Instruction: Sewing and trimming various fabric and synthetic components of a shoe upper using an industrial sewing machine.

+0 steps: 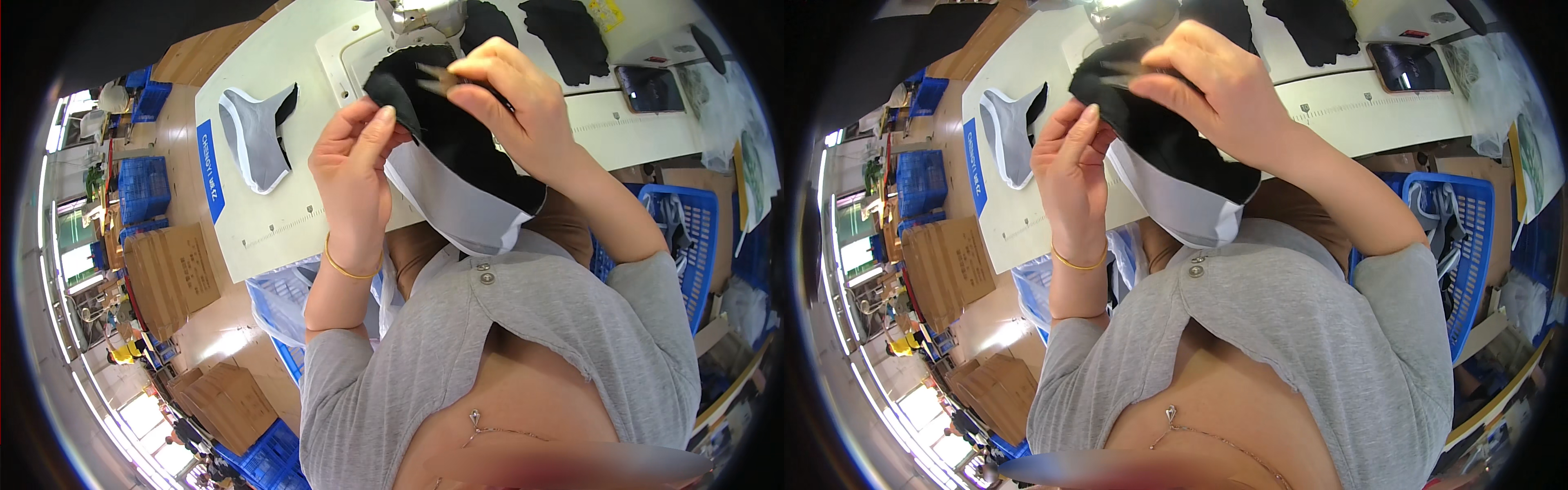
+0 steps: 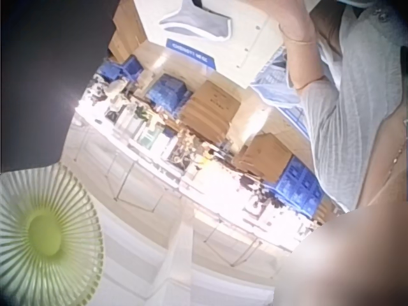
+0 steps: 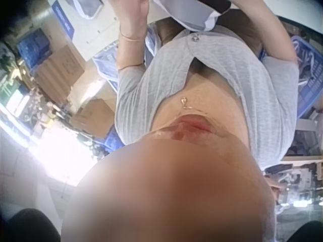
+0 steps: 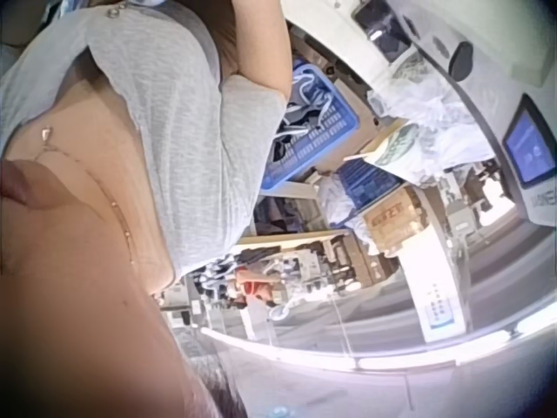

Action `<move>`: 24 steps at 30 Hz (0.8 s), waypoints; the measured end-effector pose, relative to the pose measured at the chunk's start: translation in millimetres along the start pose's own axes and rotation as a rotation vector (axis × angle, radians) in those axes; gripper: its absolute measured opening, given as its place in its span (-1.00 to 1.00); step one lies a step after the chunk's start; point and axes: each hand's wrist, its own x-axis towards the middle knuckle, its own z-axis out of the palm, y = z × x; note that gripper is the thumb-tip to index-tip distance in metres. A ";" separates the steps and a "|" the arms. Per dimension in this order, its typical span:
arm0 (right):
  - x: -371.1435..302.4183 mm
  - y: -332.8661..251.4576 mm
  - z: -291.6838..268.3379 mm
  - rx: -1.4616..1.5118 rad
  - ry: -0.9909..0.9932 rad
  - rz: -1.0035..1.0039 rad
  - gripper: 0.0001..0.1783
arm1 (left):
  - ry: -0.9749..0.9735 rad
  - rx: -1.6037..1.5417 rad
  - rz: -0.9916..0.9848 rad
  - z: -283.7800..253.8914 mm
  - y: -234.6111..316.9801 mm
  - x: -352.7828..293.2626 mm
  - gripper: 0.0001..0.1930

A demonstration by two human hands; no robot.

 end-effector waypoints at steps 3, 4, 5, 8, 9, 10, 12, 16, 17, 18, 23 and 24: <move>-10.2 -9.8 -5.1 0.077 -0.126 0.019 -0.72 | 0.034 -0.073 -0.050 -3.2 -0.2 2.5 -0.85; -13.1 -11.1 -4.1 0.149 -0.184 0.042 -0.72 | 0.025 -0.126 -0.066 -3.4 -0.9 2.9 -0.85; -15.4 -11.1 -2.1 0.144 -0.172 0.060 -0.71 | 0.023 -0.127 -0.068 -3.3 -1.9 2.9 -0.85; -20.3 -7.8 3.4 0.149 -0.115 0.093 -0.70 | 0.043 -0.138 -0.078 -1.4 -5.1 1.2 -0.85; -21.6 -7.0 4.6 0.150 -0.116 0.093 -0.70 | 0.040 -0.144 -0.073 -0.7 -5.5 0.5 -0.85; -22.5 -6.1 5.8 0.139 -0.126 0.091 -0.70 | 0.038 -0.147 -0.065 -0.2 -5.6 -0.1 -0.85; -23.5 -5.2 7.9 0.129 -0.135 0.090 -0.70 | 0.038 -0.136 -0.066 0.1 -5.2 -0.7 -0.85; -22.9 -4.2 13.0 0.105 -0.130 0.064 -0.70 | 0.010 -0.111 -0.059 -0.6 -6.2 -2.0 -0.84; -22.6 -4.1 13.9 0.081 -0.115 0.047 -0.70 | 0.006 -0.118 -0.053 -0.7 -7.1 -2.4 -0.84; -22.6 -4.2 14.6 0.081 -0.115 0.047 -0.70 | 0.028 -0.113 -0.054 -0.6 -8.2 -2.6 -0.86; -24.3 -7.0 17.9 0.072 -0.117 0.030 -0.71 | 0.056 -0.088 -0.036 5.3 -7.9 -2.8 -0.86; -24.3 -7.5 18.9 0.071 -0.103 0.015 -0.71 | 0.061 -0.090 -0.040 7.2 -6.3 -3.1 -0.87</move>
